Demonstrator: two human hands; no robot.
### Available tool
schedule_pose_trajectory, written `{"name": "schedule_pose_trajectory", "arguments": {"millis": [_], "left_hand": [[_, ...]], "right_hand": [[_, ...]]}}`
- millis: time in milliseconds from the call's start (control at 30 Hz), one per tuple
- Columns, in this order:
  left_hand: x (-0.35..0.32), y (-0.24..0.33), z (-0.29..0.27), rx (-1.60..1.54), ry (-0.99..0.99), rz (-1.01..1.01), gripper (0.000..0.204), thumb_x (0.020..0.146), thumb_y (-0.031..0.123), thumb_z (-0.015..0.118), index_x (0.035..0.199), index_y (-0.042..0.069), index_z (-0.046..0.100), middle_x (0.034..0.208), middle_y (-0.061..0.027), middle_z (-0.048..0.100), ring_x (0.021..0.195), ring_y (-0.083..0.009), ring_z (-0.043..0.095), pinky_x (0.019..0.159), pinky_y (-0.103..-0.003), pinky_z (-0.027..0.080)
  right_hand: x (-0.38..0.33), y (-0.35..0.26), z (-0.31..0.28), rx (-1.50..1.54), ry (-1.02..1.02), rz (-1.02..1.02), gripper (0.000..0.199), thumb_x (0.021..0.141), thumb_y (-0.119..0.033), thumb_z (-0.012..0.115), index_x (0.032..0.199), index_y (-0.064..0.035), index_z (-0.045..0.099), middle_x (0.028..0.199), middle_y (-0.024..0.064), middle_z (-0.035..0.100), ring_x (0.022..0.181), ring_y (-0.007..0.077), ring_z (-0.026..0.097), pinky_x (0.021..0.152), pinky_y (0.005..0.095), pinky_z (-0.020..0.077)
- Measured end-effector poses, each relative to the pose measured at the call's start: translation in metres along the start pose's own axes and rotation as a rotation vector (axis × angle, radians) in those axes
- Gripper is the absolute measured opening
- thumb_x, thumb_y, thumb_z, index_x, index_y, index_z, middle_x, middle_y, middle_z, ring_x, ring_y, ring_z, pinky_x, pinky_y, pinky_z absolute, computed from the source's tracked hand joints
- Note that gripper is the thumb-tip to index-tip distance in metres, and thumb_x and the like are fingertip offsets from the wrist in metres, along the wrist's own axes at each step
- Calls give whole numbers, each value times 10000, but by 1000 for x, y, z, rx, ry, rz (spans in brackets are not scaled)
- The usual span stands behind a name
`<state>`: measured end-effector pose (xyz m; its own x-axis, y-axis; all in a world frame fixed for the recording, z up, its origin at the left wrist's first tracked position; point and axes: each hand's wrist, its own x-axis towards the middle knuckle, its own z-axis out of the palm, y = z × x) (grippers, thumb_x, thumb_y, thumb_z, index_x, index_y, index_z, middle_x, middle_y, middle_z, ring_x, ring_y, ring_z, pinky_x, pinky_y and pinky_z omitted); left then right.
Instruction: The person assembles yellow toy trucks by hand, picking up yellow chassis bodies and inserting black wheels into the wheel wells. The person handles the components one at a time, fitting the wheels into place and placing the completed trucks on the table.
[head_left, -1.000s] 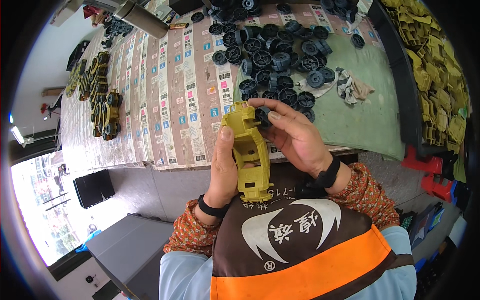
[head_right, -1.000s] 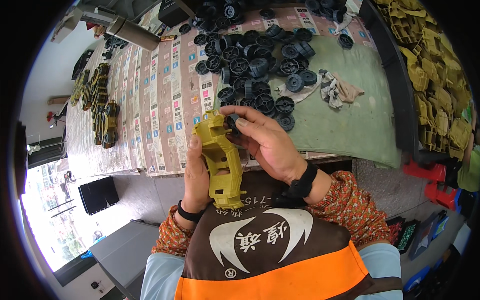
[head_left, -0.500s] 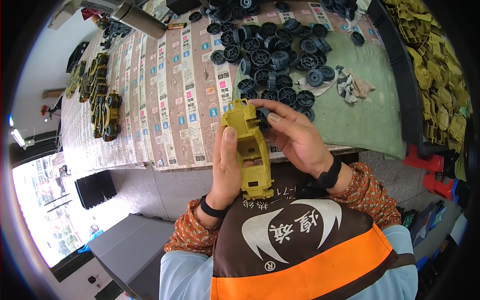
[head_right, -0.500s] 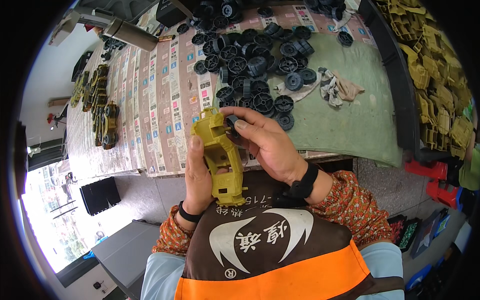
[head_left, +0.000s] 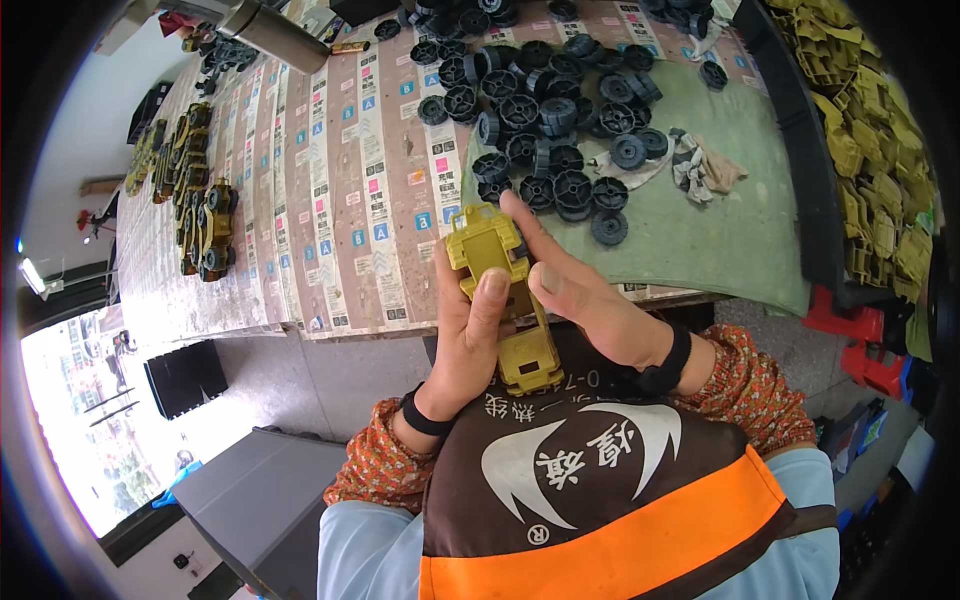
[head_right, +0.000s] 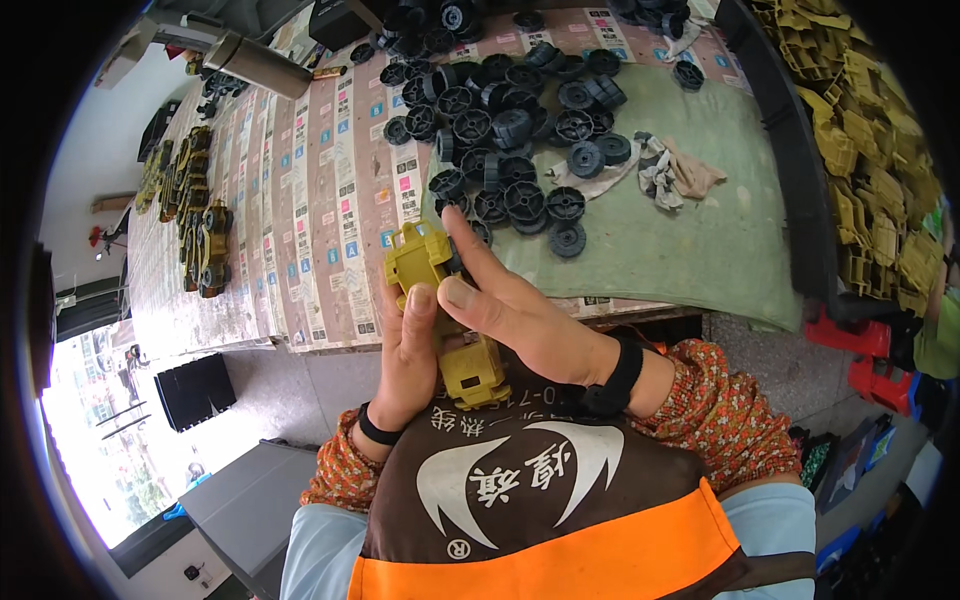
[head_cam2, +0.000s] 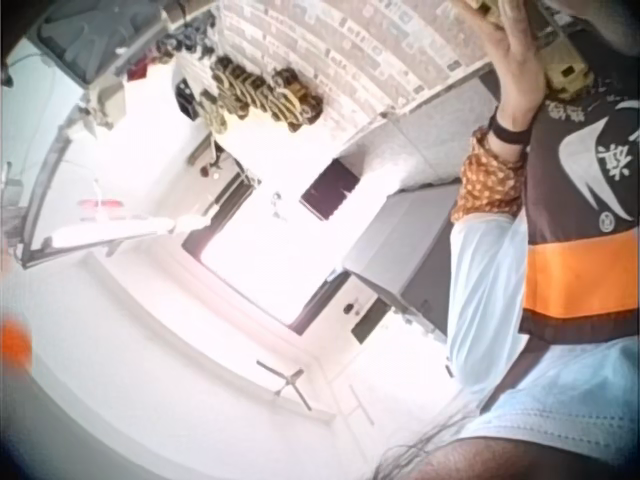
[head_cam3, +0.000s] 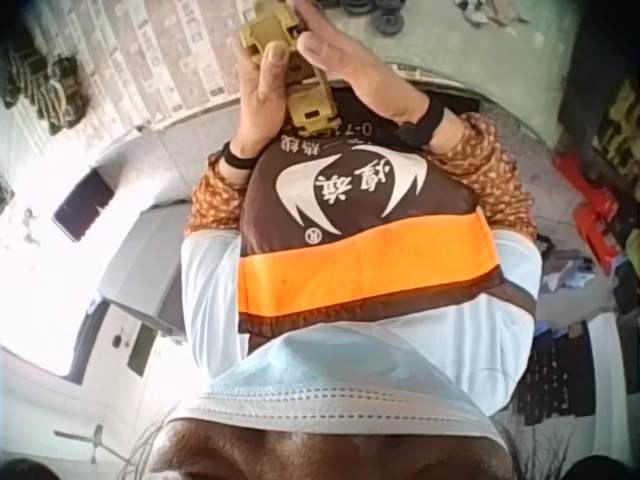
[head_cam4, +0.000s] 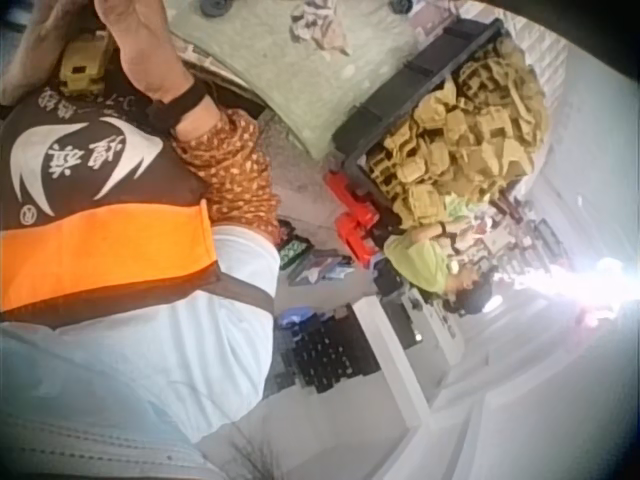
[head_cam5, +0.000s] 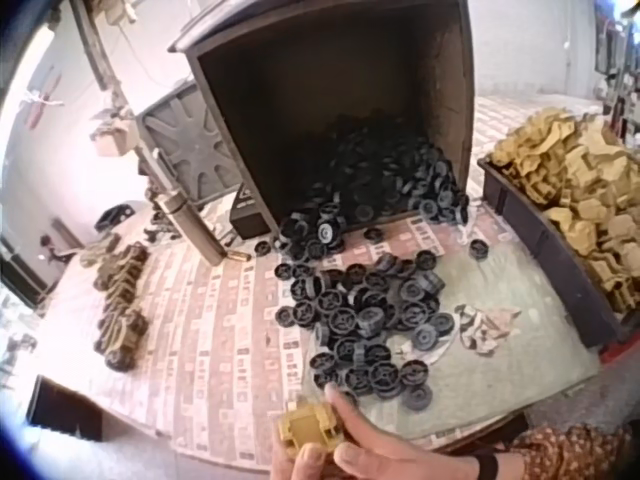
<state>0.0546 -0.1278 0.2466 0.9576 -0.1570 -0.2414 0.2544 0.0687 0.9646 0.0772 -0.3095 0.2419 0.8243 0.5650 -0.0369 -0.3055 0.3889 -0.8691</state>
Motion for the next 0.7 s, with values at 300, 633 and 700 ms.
{"name": "schedule_pose_trajectory", "arguments": {"millis": [300, 633, 700], "left_hand": [[-1, -9, 5, 32, -70, 114, 612, 1120, 364, 509, 1561, 68, 206, 1347, -94, 544, 1112, -132, 613, 862, -262, 565], [-13, 10, -16, -302, -153, -365, 625, 1086, 588, 419, 1470, 99, 479, 1121, -51, 673, 874, -111, 664, 658, -226, 525], [-12, 8, -15, -338, -159, -378, 681, 1078, 632, 391, 1483, 93, 485, 1153, -61, 674, 898, -126, 666, 706, -255, 532]], "right_hand": [[-14, 10, 3, -114, -7, 15, 949, 1069, -449, 565, 1693, -65, -38, 1745, 123, 103, 1601, 224, 127, 1282, 376, 121], [-16, -19, -16, -4, 146, 114, 434, 1052, -98, 636, 1469, 9, 580, 1321, 71, 679, 1191, 116, 624, 1003, 268, 529], [-15, -19, -14, 87, 163, 173, 494, 993, -71, 722, 1461, 4, 583, 1301, 76, 677, 1168, 117, 636, 962, 275, 570]]}}
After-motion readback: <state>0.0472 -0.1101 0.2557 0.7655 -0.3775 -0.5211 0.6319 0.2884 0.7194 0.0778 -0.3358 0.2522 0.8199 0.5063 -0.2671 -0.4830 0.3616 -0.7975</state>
